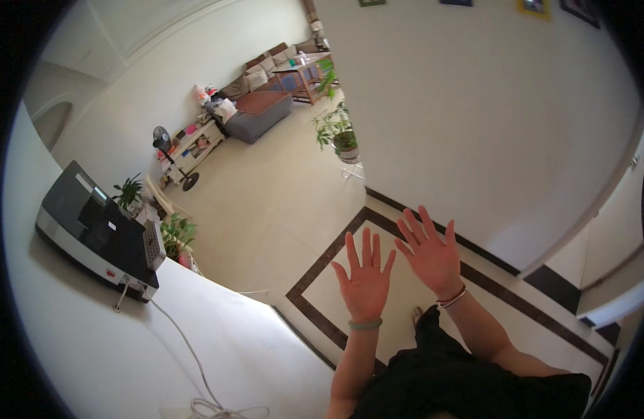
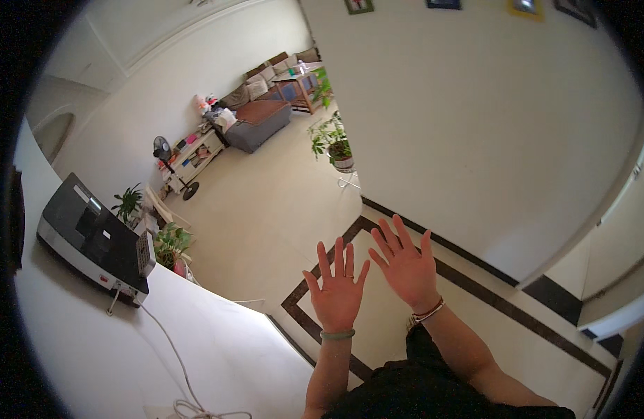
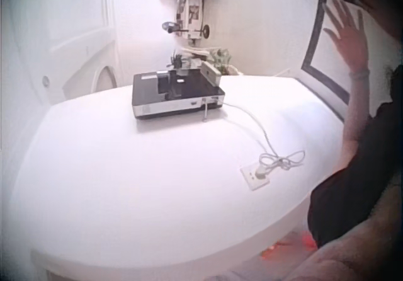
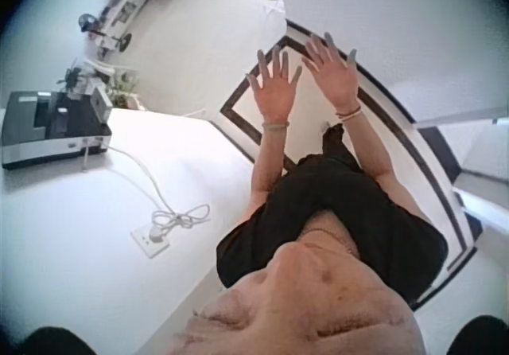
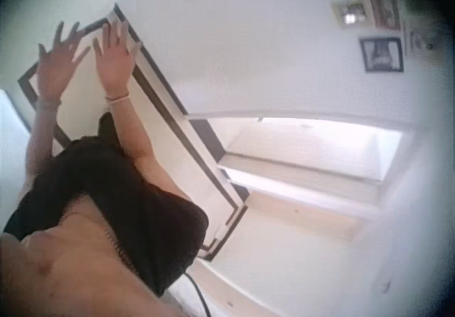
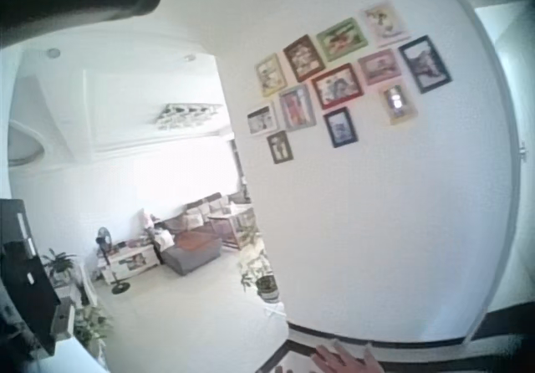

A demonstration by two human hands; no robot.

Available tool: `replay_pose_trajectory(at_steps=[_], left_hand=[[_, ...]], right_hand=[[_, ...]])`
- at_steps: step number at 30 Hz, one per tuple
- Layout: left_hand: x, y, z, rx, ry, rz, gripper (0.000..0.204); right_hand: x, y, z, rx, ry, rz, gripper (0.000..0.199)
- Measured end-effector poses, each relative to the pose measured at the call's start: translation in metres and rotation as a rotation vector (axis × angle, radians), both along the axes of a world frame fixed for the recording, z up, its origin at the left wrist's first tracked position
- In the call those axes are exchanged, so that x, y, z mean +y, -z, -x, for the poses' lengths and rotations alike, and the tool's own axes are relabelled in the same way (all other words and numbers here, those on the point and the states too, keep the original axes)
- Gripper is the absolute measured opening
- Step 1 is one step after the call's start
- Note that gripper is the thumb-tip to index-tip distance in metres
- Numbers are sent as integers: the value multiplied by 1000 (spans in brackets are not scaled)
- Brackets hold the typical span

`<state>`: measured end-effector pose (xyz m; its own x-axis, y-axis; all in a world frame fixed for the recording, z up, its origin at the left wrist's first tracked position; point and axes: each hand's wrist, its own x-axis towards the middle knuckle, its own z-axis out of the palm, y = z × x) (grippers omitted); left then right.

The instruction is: The person moves through a bedroom, living room, and balcony, picking up and relocating various household items. They handle a clothes hanger, a white strap, a towel, a sock, and plastic bags, placing them in different locations such as a balcony rack, a bathroom, and a shoe rack area.

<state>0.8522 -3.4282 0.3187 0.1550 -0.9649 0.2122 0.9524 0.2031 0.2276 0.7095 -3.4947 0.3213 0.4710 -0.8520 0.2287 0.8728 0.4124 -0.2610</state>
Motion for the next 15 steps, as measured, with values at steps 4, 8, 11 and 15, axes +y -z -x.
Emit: replay_pose_trajectory(at_steps=[4, 8, 11, 15], left_hand=[[-77, 3, -37, 47, -44, 26, 58], [-151, -3, -82, 34, -129, 44, 57], [-200, -13, -128, 12, -227, 67, 58], [-240, -15, -192, 20, -400, 46, 58]], right_hand=[[-80, -5, -39, -22, -58, 11, 67], [-165, -6, -89, -45, -176, 0, 67], [-226, -18, -144, -42, -278, 38, 68], [-292, -23, -225, -37, -418, 25, 69]])
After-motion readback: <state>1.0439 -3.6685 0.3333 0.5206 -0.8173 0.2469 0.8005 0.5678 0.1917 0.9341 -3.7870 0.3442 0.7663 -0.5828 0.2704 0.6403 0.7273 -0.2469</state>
